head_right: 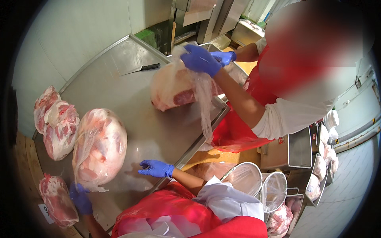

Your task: The person cuts a large piece of raw meat into smaller portions using a knife. They then place the cut pieces into a metal tray and wrap them in plastic bags.

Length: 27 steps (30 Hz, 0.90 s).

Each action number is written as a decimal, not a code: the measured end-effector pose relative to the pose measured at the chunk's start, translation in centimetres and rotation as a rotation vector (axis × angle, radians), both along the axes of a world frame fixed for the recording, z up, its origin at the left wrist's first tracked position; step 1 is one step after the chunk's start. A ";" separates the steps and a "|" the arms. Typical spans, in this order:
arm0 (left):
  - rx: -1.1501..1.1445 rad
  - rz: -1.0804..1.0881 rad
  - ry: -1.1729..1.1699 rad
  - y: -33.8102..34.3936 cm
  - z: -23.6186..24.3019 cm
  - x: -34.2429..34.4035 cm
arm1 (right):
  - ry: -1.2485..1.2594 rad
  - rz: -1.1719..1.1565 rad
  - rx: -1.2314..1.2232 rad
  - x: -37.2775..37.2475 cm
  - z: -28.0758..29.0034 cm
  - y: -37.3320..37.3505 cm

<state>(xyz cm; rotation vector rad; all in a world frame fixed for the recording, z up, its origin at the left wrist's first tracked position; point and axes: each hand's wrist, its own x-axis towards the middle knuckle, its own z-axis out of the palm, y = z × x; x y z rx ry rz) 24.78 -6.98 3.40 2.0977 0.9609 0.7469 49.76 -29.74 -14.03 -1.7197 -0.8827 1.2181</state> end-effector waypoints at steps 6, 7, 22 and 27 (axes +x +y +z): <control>0.460 0.238 0.130 4.3 -3.1 -2.6 | 0.002 -0.002 0.083 2.1 -0.2 1.0; 0.531 0.258 0.185 4.6 -3.4 -2.9 | -0.014 0.018 0.082 2.4 0.2 1.3; 0.800 0.100 0.310 3.8 -3.7 -4.2 | -0.014 0.038 0.255 4.0 3.0 1.2; 0.071 0.101 -0.138 -2.9 -4.0 -1.8 | 0.130 -0.068 0.449 2.0 7.9 3.4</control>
